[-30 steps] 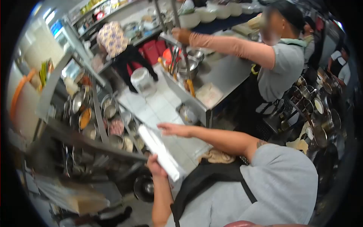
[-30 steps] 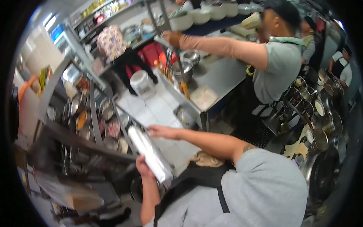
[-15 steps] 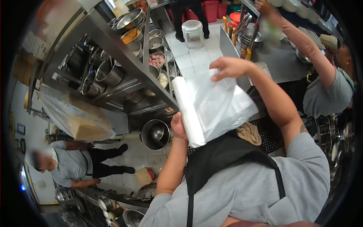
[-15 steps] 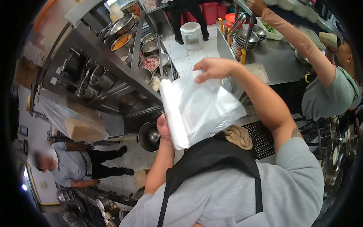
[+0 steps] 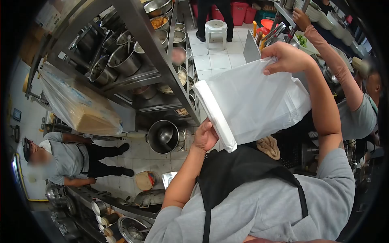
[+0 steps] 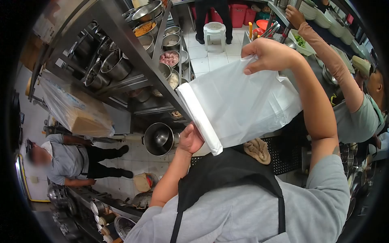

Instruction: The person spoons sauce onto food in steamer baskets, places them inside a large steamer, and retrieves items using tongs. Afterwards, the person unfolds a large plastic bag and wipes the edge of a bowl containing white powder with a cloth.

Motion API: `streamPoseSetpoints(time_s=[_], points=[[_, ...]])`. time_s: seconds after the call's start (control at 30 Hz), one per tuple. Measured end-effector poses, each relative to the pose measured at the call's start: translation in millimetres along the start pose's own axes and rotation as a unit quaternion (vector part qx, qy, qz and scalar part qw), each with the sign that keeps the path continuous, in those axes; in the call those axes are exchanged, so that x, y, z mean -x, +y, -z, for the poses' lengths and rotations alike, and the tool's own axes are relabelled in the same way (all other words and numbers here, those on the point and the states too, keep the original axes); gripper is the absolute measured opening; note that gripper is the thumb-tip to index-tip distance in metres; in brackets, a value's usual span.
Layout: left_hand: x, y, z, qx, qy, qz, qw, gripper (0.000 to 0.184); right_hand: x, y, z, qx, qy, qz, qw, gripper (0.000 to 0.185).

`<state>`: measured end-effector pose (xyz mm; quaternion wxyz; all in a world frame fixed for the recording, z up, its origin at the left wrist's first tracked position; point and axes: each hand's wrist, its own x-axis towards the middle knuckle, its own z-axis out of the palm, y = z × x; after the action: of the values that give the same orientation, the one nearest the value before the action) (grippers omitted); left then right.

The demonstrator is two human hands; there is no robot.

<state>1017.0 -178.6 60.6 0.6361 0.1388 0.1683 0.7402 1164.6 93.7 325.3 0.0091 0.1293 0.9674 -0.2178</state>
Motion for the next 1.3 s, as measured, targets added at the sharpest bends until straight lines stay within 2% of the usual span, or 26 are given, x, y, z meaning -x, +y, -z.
streamPoseSetpoints(time_s=[0.13, 0.23, 0.4, 0.67, 0.83, 0.93, 0.97, 1.0, 1.03, 1.07, 1.1, 1.13, 1.2, 1.23, 1.27, 1.3], points=[[-4.6, -2.4, 5.5, -0.013, -0.001, 0.002, 1.0, 0.067, 4.2, -1.4, 8.1, 0.011, -0.01, -0.019, 1.0, 0.035], [-9.6, 2.3, -16.2, -0.009, 0.018, -0.02, 1.0, 0.062, 8.2, 1.4, 13.3, 0.015, 0.0, -0.017, 1.0, 0.035], [-17.5, -8.1, 20.7, -0.005, 0.078, 0.02, 0.997, 0.061, 20.6, -12.3, 30.3, -0.037, 0.015, -0.06, 0.997, 0.03], [-22.6, -1.4, 20.7, 0.007, 0.055, 0.002, 0.998, 0.054, 44.9, 40.9, 30.5, -0.088, 0.039, -0.101, 0.99, 0.028], [-18.8, 2.5, 32.0, -0.036, 0.068, 0.007, 0.997, 0.051, 66.0, 79.4, 20.9, -0.129, 0.065, -0.115, 0.983, 0.031], [-19.2, 6.3, 32.1, -0.047, 0.097, 0.011, 0.994, 0.046, 73.5, 101.5, 5.7, -0.041, 0.076, -0.136, 0.987, 0.032], [-20.3, 4.2, 52.2, -0.09, 0.12, -0.002, 0.989, 0.041, 72.4, 98.1, -2.2, -0.017, 0.058, -0.169, 0.984, 0.039], [-23.1, 10.6, 24.8, -0.14, 0.142, -0.027, 0.979, 0.036, 73.4, 113.7, -30.3, -0.007, 0.127, -0.168, 0.977, 0.05], [-29.0, 11.5, 11.2, -0.22, 0.157, -0.035, 0.962, 0.033, 68.6, 84.9, -43.6, -0.002, 0.089, -0.173, 0.981, 0.059], [-35.6, 9.6, 12.1, -0.314, 0.145, -0.06, 0.936, 0.04, 58.1, 69.5, -63.8, -0.002, 0.024, -0.159, 0.987, 0.06], [-38.2, 14.1, 11.1, -0.459, 0.158, -0.03, 0.874, 0.044, 48.1, 56.1, -96.1, -0.045, 0.06, -0.041, 0.996, 0.056], [-40.4, 16.3, -4.3, -0.561, 0.132, -0.045, 0.816, 0.044, 36.8, 13.4, -100.8, 0.008, -0.003, -0.033, 0.999, 0.041], [-39.7, 18.9, -12.1, -0.542, 0.145, -0.107, 0.821, 0.04, 26.0, -15.7, -130.9, 0.009, 0.028, 0.029, 0.999, 0.031], [-31.0, 22.7, -9.8, -0.532, 0.157, -0.134, 0.821, 0.039, 33.4, 8.0, -148.9, -0.052, 0.097, -0.032, 0.993, 0.03], [-14.8, 45.5, -1.4, -0.45, 0.248, -0.139, 0.846, 0.039, 48.6, 42.9, -173.2, -0.116, 0.16, -0.092, 0.976, 0.029], [3.2, 78.9, 13.8, -0.36, 0.336, -0.145, 0.858, 0.04, 72.3, 71.5, -178.0, -0.073, 0.114, -0.255, 0.957, 0.033]])
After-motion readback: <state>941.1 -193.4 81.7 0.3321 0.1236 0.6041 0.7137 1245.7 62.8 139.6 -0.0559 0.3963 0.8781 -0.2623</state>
